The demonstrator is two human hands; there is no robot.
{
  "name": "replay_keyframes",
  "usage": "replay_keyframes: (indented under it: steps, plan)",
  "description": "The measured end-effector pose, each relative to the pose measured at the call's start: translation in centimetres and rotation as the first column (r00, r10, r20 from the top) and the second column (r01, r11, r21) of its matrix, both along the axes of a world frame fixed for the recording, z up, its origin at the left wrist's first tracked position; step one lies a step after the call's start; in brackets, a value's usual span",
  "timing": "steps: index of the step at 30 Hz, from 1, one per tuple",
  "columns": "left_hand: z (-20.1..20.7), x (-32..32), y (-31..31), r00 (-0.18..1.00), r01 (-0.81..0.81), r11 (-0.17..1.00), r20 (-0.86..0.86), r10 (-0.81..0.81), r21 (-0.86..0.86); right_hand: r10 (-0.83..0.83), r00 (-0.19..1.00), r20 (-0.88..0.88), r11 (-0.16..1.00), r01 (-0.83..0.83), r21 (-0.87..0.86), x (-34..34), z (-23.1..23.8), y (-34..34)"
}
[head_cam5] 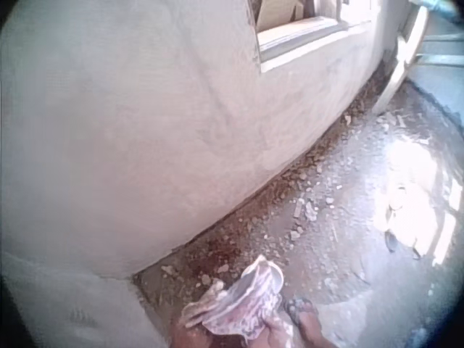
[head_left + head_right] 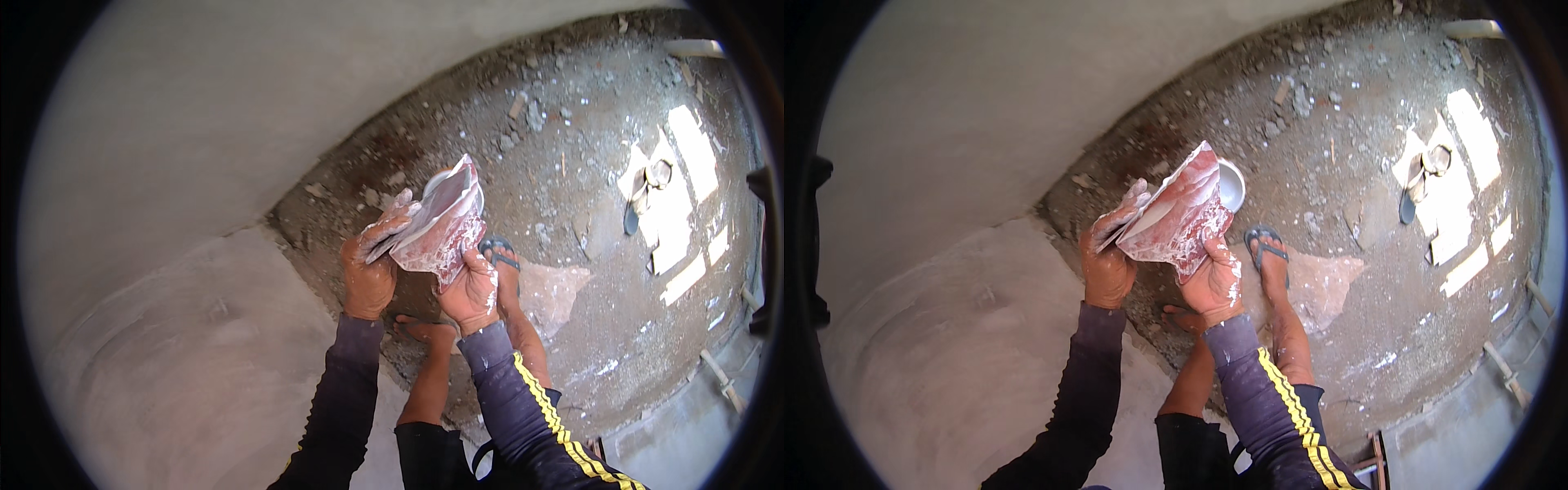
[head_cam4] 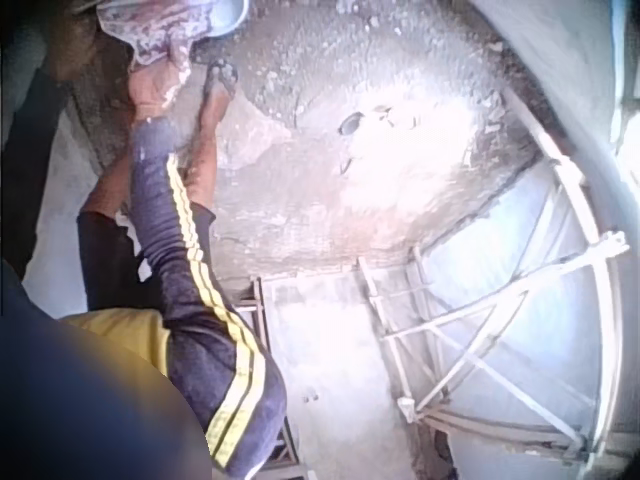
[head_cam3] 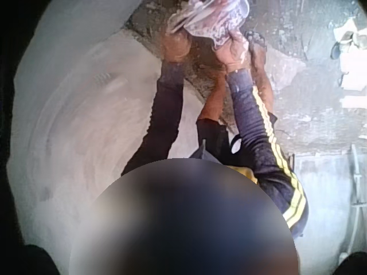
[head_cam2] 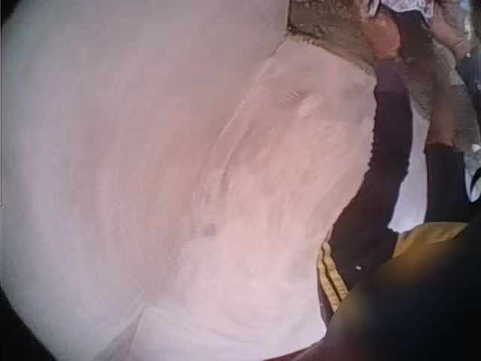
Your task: The person smooths a freshly plastered wall using two flexible trowels. They repeatedly wipe the wall surface, occasionally dipping the trowels into a bucket of water to clean them, and continue smoothing different sections of the wall.
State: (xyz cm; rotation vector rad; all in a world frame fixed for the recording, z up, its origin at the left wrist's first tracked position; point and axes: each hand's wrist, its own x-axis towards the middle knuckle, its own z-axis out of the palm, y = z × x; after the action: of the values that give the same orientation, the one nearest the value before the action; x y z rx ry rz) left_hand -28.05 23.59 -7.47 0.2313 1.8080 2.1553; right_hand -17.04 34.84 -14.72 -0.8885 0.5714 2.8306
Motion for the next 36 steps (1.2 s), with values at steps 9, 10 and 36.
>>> replay_keyframes:
  steps: [9,10,36]
  plan:
    - [26.5,-3.1,2.4,0.882,-0.009,0.983,-0.466,-0.078,-0.181,0.054,0.935,-0.350,0.985,0.008,0.174,-6.6,23.9,4.3]
    - [28.9,-2.9,2.3,0.868,-0.030,0.979,-0.490,-0.074,-0.201,0.062,0.918,-0.391,0.981,0.017,0.195,-6.9,26.4,4.7]
    - [69.2,13.1,-0.8,0.419,-0.488,0.827,-0.906,-0.059,-0.279,0.272,0.573,-0.773,0.916,0.092,0.391,2.3,68.1,6.3]
